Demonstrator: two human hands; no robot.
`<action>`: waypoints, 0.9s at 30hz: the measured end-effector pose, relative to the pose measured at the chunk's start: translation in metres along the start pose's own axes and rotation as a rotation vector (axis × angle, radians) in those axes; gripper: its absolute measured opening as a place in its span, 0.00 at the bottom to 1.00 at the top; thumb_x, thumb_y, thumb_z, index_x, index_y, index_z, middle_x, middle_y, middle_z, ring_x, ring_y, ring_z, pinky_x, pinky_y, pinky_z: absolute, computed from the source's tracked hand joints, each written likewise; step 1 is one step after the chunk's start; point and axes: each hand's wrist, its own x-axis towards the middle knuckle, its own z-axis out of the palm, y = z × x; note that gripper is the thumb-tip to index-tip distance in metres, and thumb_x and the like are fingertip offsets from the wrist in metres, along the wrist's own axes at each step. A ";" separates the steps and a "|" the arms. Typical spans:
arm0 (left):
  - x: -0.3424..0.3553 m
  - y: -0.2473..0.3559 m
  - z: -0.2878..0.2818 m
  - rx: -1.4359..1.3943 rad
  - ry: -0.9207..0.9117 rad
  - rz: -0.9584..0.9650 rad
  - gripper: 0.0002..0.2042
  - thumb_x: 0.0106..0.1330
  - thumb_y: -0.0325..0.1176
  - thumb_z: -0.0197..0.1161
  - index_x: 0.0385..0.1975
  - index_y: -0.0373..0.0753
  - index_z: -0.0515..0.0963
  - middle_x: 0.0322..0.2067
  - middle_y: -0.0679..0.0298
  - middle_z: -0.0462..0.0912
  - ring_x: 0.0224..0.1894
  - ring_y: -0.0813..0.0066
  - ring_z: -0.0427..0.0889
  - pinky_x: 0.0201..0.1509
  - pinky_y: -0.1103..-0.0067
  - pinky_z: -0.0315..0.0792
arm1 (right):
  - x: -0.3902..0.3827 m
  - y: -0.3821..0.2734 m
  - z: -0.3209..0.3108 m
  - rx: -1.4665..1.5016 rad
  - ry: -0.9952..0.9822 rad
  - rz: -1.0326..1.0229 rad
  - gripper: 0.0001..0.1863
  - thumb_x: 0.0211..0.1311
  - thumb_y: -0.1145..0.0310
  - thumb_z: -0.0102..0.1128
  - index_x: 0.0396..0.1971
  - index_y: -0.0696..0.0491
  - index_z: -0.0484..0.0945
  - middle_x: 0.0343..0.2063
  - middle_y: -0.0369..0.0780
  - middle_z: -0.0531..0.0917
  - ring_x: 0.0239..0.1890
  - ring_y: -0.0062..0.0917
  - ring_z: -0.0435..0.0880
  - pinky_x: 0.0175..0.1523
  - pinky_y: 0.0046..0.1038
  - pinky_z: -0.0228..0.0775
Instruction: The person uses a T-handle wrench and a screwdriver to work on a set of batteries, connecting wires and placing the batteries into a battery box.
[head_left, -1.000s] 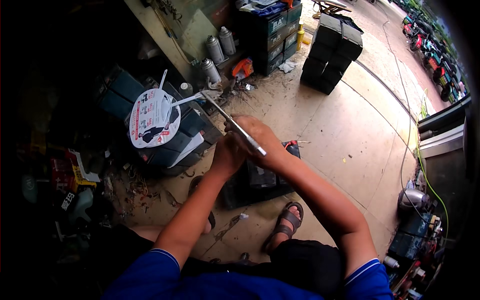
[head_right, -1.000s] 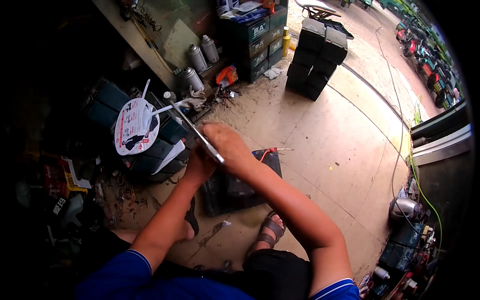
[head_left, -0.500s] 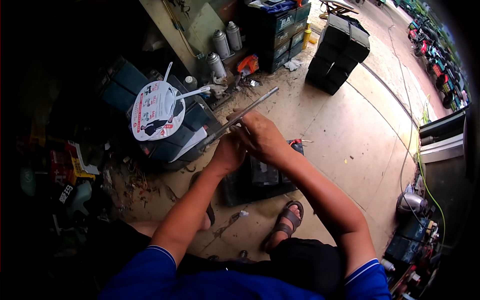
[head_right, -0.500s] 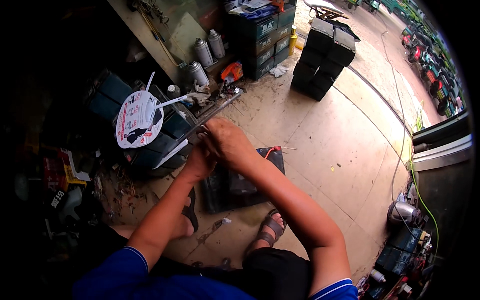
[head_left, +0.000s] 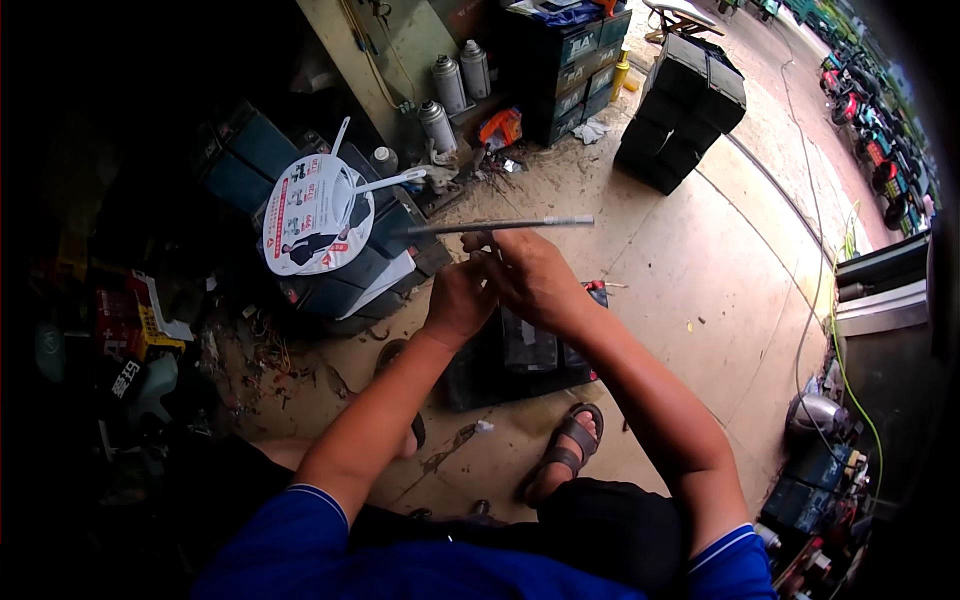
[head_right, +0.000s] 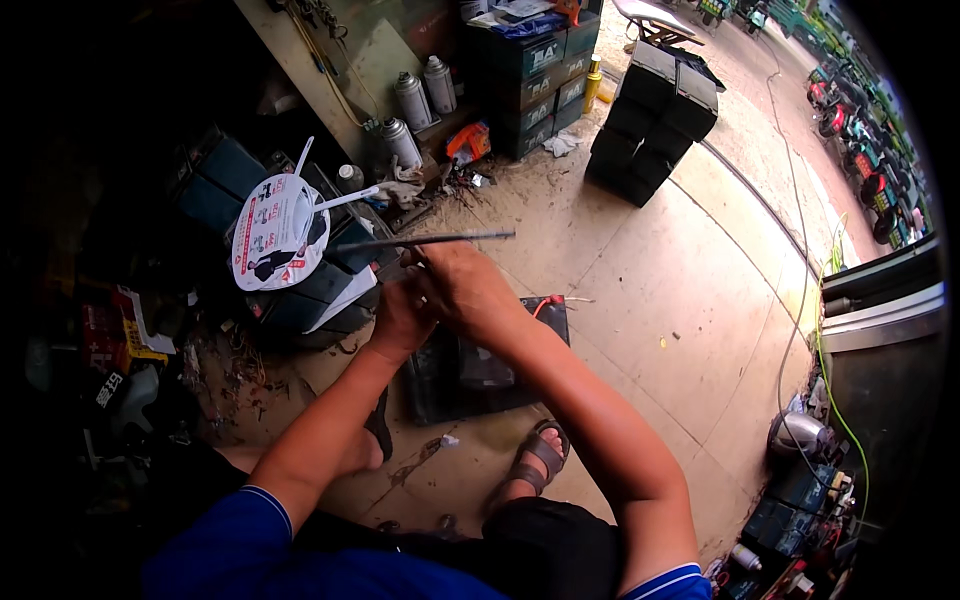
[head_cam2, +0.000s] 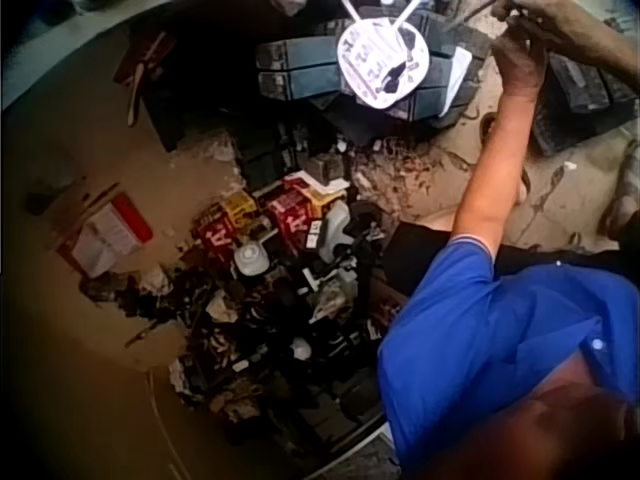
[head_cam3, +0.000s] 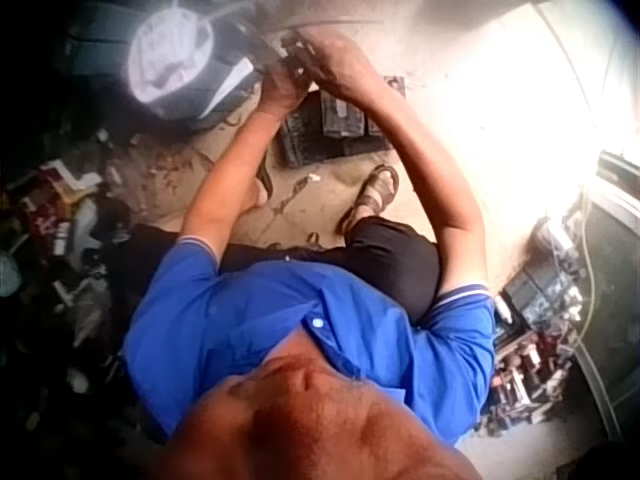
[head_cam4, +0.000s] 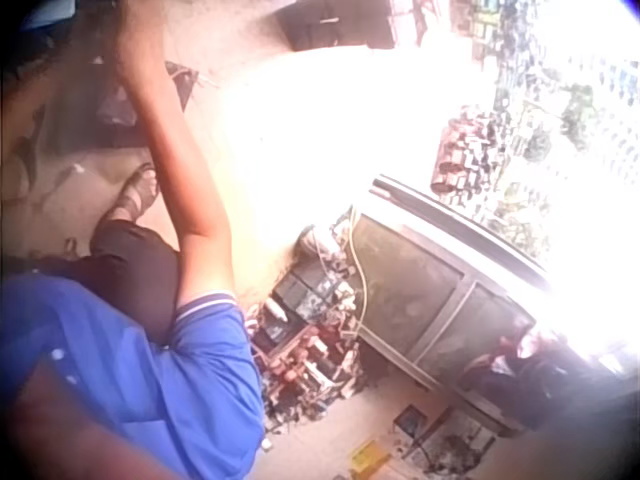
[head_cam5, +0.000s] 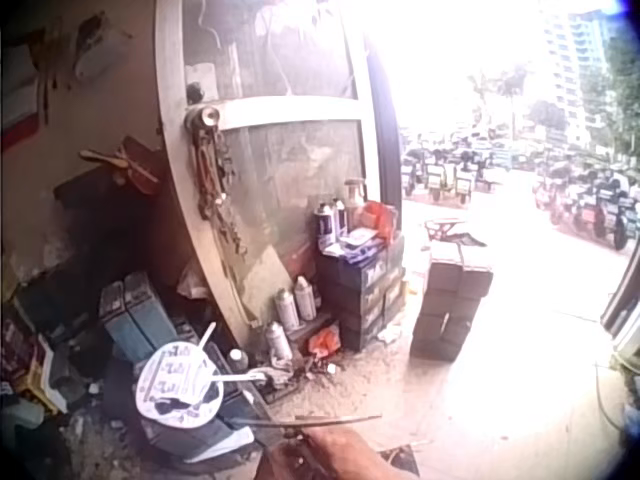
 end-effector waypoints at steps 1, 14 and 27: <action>0.001 0.008 -0.003 -0.046 -0.029 -0.072 0.05 0.65 0.30 0.68 0.37 0.36 0.83 0.31 0.47 0.87 0.37 0.44 0.88 0.38 0.61 0.80 | 0.004 -0.002 -0.005 0.001 0.013 -0.018 0.10 0.71 0.72 0.61 0.49 0.56 0.80 0.43 0.49 0.84 0.47 0.47 0.83 0.52 0.41 0.78; 0.002 -0.012 0.004 0.024 -0.078 -0.099 0.10 0.63 0.33 0.70 0.38 0.34 0.81 0.34 0.45 0.86 0.41 0.42 0.87 0.41 0.59 0.80 | 0.005 -0.005 -0.008 -0.030 0.028 -0.091 0.10 0.74 0.73 0.59 0.50 0.56 0.81 0.45 0.49 0.85 0.49 0.44 0.85 0.54 0.38 0.78; -0.024 -0.060 0.049 -0.112 -0.432 -0.321 0.14 0.61 0.30 0.70 0.46 0.34 0.85 0.36 0.47 0.88 0.41 0.48 0.88 0.47 0.65 0.79 | -0.005 -0.005 -0.030 0.989 0.415 0.252 0.16 0.77 0.68 0.61 0.58 0.61 0.77 0.48 0.46 0.88 0.56 0.33 0.87 0.68 0.35 0.73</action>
